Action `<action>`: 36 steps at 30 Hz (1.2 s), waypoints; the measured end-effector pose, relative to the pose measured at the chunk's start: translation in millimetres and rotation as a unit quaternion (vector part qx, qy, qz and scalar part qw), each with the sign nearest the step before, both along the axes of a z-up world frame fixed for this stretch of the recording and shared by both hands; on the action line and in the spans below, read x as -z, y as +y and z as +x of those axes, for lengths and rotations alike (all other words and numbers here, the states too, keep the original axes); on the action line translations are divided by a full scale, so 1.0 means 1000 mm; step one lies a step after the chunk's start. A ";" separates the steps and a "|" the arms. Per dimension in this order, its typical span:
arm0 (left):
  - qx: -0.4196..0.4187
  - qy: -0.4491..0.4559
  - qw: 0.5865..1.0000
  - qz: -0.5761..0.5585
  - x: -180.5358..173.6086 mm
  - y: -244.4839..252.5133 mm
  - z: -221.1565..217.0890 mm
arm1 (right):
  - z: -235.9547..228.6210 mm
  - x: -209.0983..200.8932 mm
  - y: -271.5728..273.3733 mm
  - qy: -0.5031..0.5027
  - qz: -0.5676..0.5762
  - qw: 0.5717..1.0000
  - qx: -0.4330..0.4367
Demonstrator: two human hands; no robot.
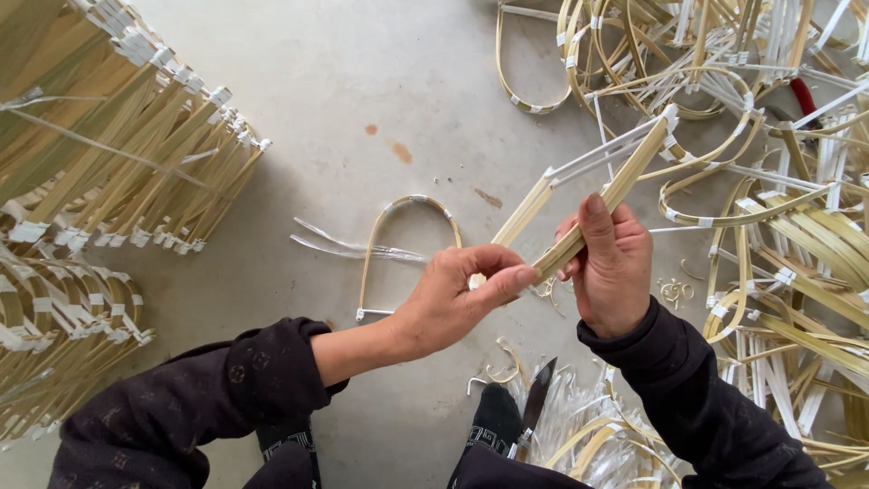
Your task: Assembling small bamboo frames by bundling strips and securing them with plastic ties.
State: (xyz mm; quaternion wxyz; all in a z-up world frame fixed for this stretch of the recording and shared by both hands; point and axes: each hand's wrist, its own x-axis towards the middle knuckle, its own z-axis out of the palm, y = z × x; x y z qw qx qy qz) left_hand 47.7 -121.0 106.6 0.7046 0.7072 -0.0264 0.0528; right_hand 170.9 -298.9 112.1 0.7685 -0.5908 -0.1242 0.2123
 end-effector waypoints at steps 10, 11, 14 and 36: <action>0.046 0.106 0.989 -0.093 0.000 0.003 0.000 | -0.004 -0.007 0.010 0.028 -0.014 1.000 -0.005; 0.045 0.106 0.989 -0.093 -0.001 0.003 0.000 | -0.003 -0.005 0.010 0.027 -0.013 1.000 -0.007; -0.046 0.007 0.999 -0.010 -0.010 0.007 0.000 | 0.001 -0.001 0.011 0.004 0.009 1.000 0.001; -0.011 0.224 0.926 -0.303 0.042 0.037 0.025 | -0.002 0.011 -0.037 -0.070 -0.104 0.992 -0.028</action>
